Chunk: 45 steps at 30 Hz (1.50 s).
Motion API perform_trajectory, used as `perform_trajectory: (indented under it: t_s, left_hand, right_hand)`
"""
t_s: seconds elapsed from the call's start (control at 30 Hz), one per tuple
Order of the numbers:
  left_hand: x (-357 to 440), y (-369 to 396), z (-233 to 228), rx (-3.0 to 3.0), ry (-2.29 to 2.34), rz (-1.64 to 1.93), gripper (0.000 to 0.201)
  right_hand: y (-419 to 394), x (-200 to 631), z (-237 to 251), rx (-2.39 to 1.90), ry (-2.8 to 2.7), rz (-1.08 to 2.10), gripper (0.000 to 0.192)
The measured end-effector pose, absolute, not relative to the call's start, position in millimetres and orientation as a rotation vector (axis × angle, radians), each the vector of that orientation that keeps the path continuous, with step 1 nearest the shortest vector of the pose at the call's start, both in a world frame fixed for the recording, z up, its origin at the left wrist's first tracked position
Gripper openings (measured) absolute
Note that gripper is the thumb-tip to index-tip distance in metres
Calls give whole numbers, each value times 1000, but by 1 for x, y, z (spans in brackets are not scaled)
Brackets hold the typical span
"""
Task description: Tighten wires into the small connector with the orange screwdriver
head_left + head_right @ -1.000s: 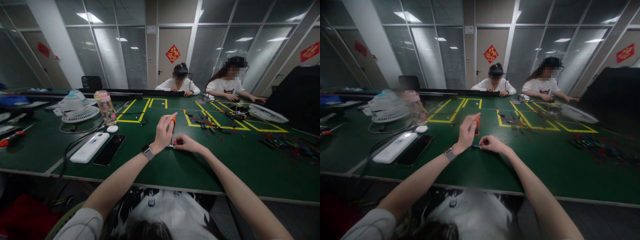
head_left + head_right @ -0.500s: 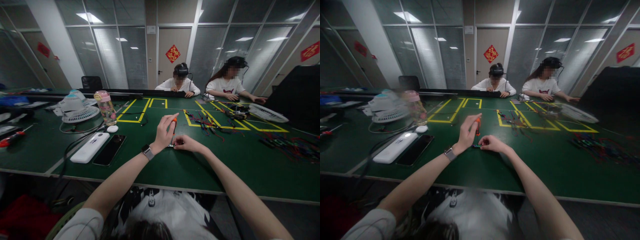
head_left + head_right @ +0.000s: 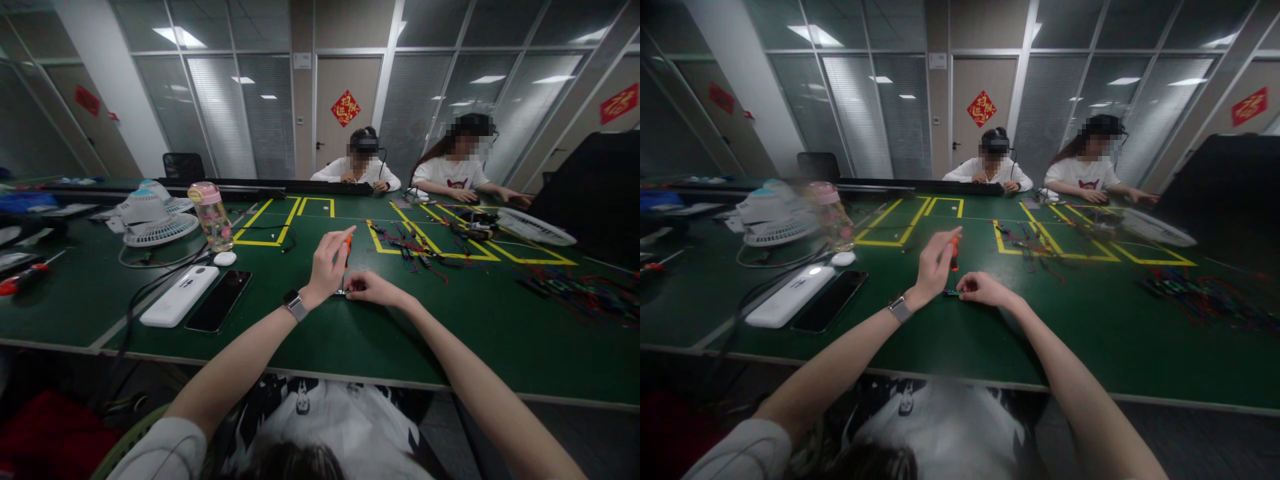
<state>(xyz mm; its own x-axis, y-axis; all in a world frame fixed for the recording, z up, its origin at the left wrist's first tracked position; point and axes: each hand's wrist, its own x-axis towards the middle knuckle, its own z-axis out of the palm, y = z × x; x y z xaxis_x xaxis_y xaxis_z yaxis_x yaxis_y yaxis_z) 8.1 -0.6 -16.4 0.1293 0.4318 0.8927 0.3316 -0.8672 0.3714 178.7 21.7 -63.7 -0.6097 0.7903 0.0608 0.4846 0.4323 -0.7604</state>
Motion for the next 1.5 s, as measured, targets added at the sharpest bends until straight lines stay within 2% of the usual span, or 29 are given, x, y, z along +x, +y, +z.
perform_trajectory:
  t_s: [0.27,0.53,0.77,0.97,1.23,1.5]
  left_hand:
    - [9,-1,-15,2297,927,1952,19]
    - [10,2,-20,2234,785,1838,34]
    - [9,0,-16,2261,910,1916,20]
    - [8,1,-18,2243,807,1817,35]
    - [9,0,-15,2261,904,1924,22]
    - [8,1,-17,2250,751,1812,37]
  right_hand:
    - [21,178,-65,-1074,-2270,1004,19]
    - [21,177,-66,-1094,-2257,1000,24]
    - [19,176,-65,-1078,-2286,954,15]
    - [19,174,-67,-1093,-2275,922,15]
    - [16,167,-74,-1063,-2232,817,14]
    - [17,164,-80,-1055,-2214,790,15]
